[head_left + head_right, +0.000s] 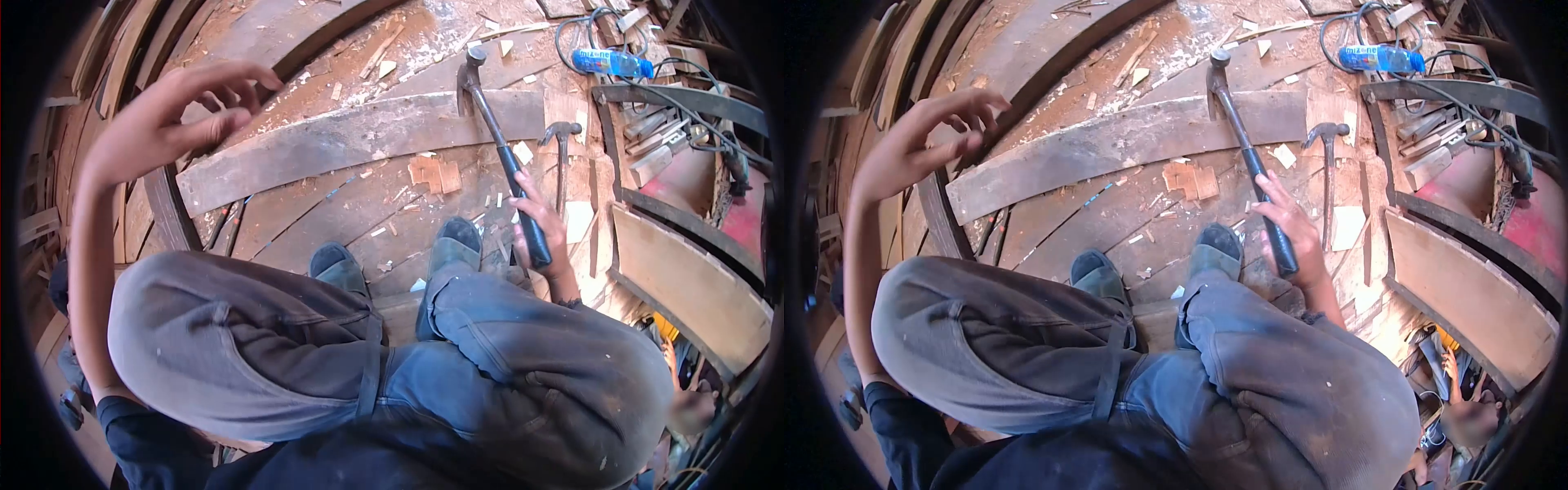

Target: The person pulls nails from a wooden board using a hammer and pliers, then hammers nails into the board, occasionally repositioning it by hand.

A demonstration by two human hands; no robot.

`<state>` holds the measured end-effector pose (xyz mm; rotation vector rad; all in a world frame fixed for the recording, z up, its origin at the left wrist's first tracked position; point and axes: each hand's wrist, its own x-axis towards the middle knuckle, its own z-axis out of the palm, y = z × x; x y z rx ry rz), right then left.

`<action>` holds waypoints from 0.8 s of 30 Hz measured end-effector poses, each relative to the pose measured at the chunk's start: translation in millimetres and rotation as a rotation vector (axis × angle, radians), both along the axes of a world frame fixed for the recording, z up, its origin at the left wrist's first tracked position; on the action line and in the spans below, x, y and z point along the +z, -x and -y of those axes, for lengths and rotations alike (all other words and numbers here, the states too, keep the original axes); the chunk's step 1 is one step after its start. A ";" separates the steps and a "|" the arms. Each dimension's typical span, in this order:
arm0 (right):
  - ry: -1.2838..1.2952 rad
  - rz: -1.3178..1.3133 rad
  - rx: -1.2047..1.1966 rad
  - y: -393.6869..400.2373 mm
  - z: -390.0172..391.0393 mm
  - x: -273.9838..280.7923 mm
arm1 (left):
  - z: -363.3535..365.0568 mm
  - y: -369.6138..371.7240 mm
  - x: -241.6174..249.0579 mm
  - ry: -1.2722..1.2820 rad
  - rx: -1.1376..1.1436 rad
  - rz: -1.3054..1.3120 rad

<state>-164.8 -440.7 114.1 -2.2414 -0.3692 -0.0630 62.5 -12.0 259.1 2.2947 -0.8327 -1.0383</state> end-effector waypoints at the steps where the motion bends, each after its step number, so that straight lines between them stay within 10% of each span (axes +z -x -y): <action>1: 0.056 -0.015 0.011 -0.3 5.9 5.7 | -13.4 5.5 -22.7 -0.020 0.071 0.075; 12: 0.187 -0.053 0.110 -8.2 32.8 14.4 | -47.8 98.5 -234.5 -0.188 0.232 0.777; 24: 0.233 -0.266 0.184 -51.8 35.6 89.7 | -46.5 95.6 -247.3 -0.201 0.221 0.896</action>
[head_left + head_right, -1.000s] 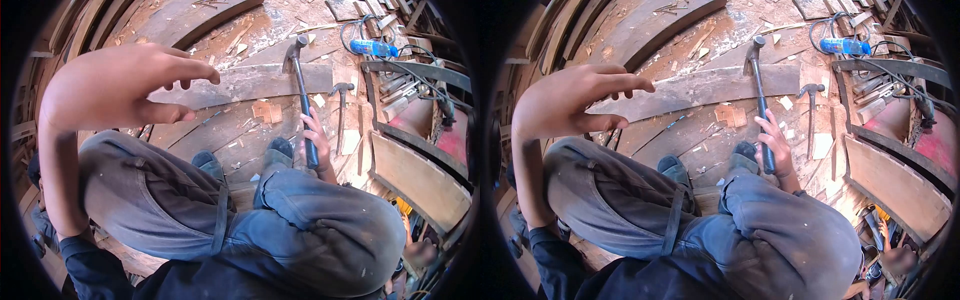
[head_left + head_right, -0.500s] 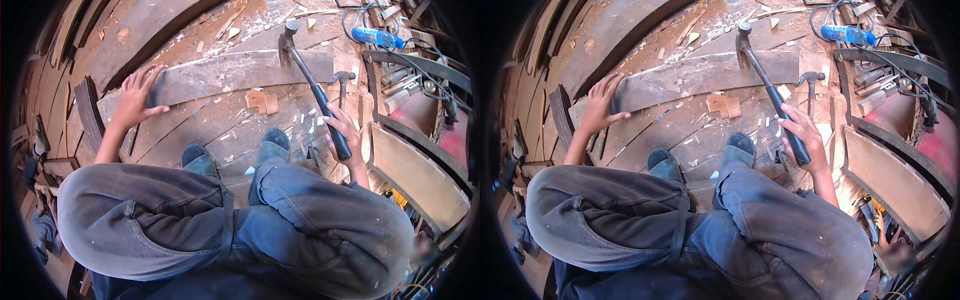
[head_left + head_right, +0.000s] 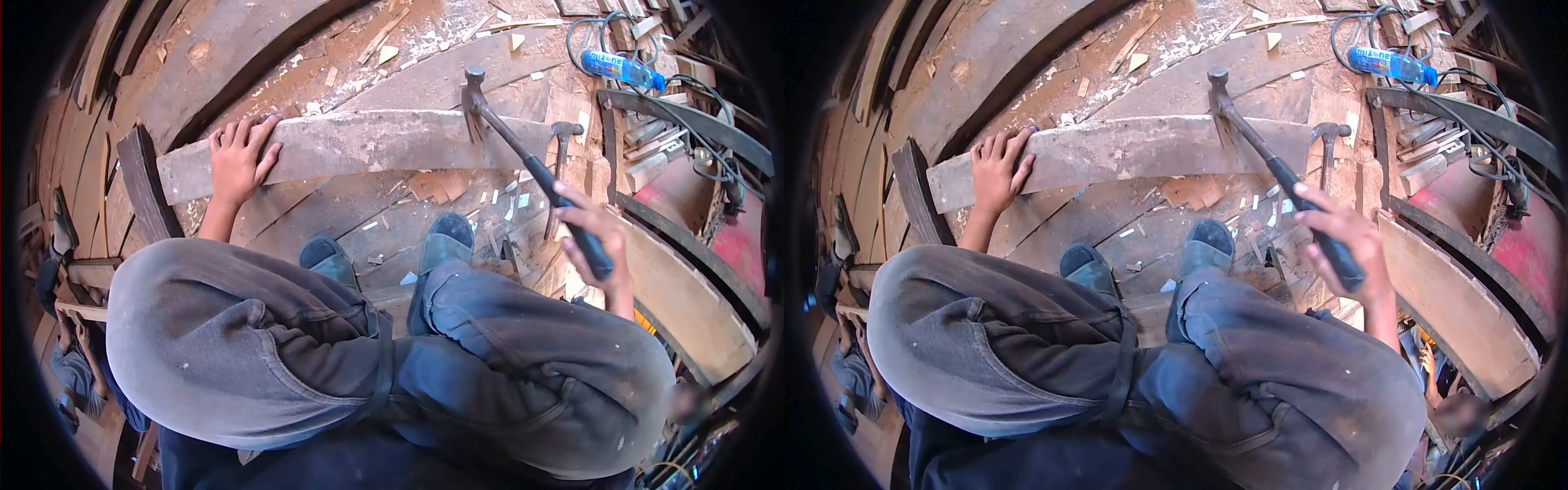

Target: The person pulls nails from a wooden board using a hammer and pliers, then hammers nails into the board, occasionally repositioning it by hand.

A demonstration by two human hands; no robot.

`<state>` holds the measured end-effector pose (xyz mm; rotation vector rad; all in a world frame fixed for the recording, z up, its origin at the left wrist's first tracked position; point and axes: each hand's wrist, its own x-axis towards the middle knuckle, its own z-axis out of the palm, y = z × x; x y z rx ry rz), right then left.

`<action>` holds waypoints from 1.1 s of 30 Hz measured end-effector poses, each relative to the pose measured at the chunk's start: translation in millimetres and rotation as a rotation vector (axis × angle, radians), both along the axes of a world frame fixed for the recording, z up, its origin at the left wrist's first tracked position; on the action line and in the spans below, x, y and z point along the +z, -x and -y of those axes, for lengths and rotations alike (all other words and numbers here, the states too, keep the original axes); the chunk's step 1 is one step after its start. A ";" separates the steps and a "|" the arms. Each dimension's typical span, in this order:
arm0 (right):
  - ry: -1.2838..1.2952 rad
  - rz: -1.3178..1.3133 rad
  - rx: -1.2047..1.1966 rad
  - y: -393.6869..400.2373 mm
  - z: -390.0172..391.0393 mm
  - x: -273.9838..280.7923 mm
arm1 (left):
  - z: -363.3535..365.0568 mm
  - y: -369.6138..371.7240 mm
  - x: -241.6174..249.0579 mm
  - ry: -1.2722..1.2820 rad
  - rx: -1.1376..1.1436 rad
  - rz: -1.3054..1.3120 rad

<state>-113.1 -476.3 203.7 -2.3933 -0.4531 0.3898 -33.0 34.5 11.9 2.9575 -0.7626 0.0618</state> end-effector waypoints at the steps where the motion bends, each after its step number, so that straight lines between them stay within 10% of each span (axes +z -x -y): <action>1: -0.067 -0.003 -0.043 -9.1 3.5 7.5 | -1.3 1.2 -4.9 0.014 0.001 0.014; 13: -0.721 0.251 -0.678 -67.5 -33.6 -25.9 | 0.8 0.0 -1.5 0.007 0.009 -0.023; 17: -0.815 0.369 -0.511 -69.8 -52.7 -26.9 | -1.7 1.9 -5.0 -0.005 -0.002 -0.011; 33: -0.232 0.395 -0.084 -28.2 -122.5 -44.2 | -2.7 3.0 -2.2 0.037 0.008 0.004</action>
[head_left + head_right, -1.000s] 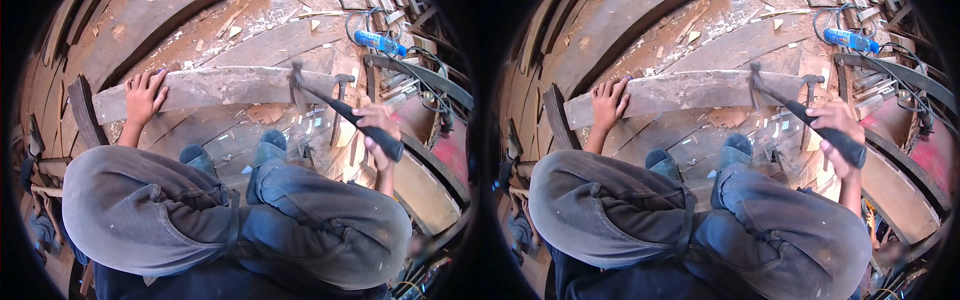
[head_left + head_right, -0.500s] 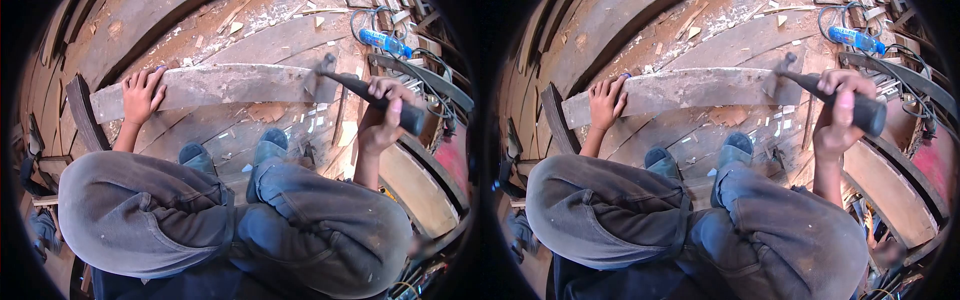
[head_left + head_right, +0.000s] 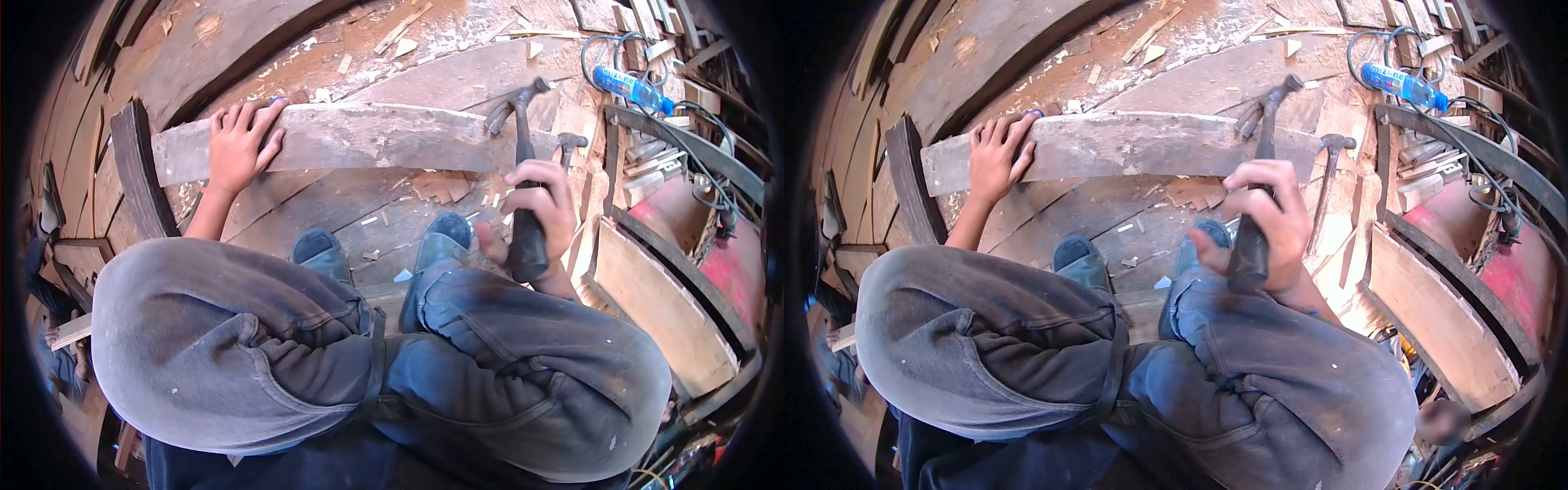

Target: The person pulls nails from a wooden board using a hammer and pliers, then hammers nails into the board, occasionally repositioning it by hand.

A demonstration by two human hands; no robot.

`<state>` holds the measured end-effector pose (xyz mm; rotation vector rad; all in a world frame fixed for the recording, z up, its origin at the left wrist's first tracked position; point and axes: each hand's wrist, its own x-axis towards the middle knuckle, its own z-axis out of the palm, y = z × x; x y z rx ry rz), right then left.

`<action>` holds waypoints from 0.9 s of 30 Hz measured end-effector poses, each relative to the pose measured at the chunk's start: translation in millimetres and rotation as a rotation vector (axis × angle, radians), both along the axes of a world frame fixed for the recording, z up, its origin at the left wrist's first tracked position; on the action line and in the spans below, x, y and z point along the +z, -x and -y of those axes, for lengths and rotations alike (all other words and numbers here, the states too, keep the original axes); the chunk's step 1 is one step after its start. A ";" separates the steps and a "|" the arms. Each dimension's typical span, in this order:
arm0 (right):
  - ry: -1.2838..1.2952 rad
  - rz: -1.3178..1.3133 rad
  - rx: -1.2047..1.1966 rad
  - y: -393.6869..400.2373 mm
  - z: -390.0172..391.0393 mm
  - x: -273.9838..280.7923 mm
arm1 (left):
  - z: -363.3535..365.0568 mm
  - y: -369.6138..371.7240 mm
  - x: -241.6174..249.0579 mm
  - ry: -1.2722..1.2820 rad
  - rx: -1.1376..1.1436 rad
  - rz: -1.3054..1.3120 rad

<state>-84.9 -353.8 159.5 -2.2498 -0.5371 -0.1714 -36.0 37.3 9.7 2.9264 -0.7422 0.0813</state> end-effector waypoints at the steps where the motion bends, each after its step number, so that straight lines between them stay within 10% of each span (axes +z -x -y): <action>1: 0.008 -0.058 0.067 -2.1 -1.2 4.6 | 0.0 0.0 0.4 -0.001 0.004 0.001; 5: 0.126 -0.071 0.401 12.1 -11.3 -15.1 | -0.2 -0.3 0.9 0.031 -0.005 0.018; 27: 0.035 -0.133 0.431 -0.8 1.5 15.4 | -5.4 -0.2 -3.5 0.069 -0.012 0.025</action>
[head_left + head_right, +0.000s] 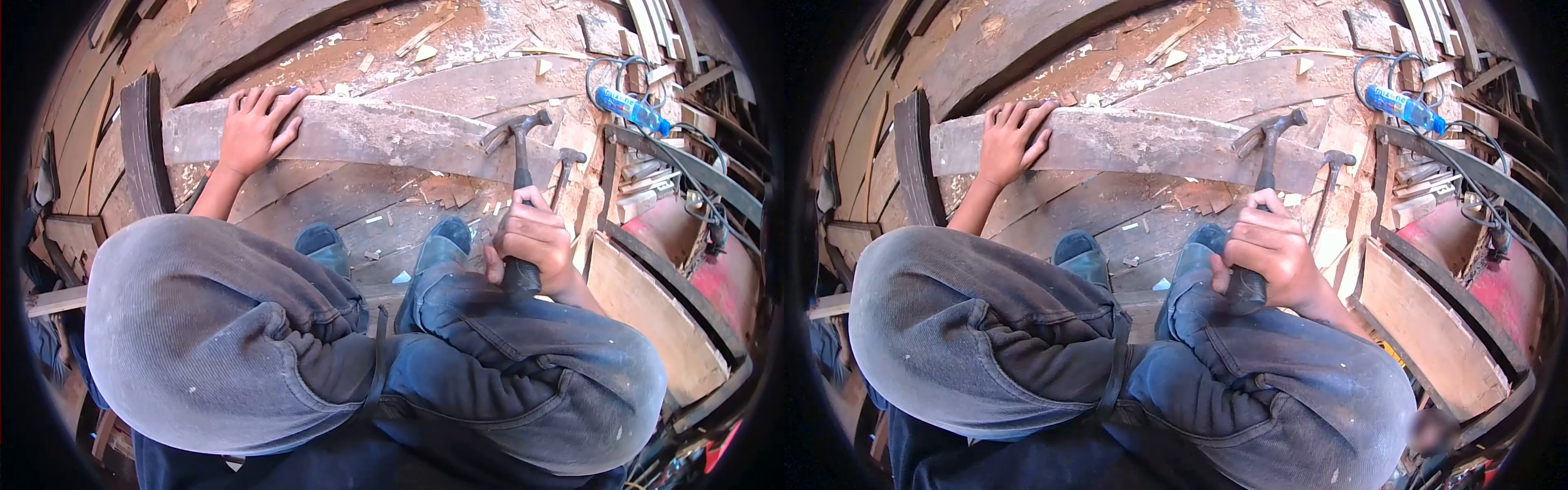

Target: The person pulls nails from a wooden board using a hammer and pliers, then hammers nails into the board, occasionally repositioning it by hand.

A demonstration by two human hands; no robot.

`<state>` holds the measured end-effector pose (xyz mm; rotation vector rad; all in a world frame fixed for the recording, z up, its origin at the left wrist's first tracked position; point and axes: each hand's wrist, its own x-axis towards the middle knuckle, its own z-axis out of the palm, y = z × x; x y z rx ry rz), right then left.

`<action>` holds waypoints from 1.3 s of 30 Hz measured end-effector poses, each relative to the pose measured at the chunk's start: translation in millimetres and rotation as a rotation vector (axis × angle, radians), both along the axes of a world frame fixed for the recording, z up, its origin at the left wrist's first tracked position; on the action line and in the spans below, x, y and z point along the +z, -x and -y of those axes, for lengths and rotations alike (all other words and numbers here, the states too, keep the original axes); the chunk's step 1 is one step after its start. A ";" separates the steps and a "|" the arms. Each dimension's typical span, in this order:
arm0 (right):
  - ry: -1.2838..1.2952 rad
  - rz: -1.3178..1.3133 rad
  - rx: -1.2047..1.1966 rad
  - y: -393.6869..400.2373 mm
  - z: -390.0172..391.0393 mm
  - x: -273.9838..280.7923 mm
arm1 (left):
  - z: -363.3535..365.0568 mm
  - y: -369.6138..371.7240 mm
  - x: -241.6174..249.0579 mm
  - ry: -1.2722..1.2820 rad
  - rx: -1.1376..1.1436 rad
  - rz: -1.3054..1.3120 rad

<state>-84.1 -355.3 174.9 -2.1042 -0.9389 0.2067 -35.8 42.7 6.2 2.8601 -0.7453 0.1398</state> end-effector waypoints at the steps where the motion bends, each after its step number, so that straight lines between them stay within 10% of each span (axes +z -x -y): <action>1: 0.000 -0.009 0.013 -3.6 3.7 1.1 | 0.4 -0.5 0.3 0.000 -0.003 -0.003; 12: -0.246 -0.019 -0.312 -24.9 33.9 11.3 | 2.2 -0.9 -1.1 -0.019 0.001 -0.037; 39: -0.058 0.060 0.293 5.5 -9.6 -32.3 | 0.8 -0.7 0.7 -0.009 0.002 -0.015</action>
